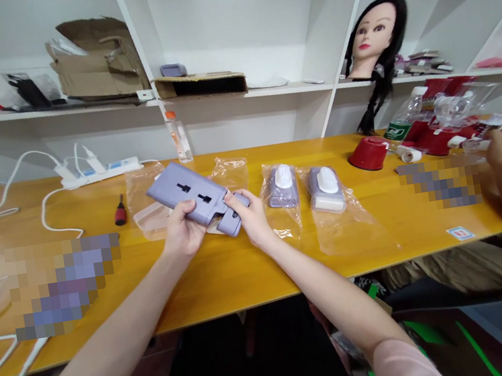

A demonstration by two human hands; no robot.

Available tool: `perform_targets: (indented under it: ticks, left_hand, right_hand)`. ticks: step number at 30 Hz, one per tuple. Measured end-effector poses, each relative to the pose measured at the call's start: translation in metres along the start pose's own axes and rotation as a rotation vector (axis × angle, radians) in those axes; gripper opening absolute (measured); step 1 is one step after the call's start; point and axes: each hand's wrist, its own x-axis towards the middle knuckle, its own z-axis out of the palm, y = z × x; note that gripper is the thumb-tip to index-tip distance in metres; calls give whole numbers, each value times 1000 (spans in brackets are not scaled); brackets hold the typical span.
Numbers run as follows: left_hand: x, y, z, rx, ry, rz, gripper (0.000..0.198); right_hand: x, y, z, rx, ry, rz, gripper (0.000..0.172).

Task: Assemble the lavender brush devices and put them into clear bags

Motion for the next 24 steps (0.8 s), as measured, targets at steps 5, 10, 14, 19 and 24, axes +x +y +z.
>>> perform_targets:
  ticks: [5,10,14,19,24]
  left_hand:
    - [-1,-5,0,16,1,26,55]
    - [-1,-5,0,-22,13,4,49]
    - [-2,6,1,-58,-30,22,42]
    - [-6,9,5,-78,5,-20,38]
    - [-6,3,7,-47,-19,15,42]
  right_hand:
    - [-1,3,-1,-82,27,-79,24]
    - [0,2,-1,-131,57,-111,25]
    - [2,-2,-2,-112,46,-56,26]
    - [1,-4,-1,-55,-35,4,30]
    - [-1,-4,-1,-28,-67,-7,28]
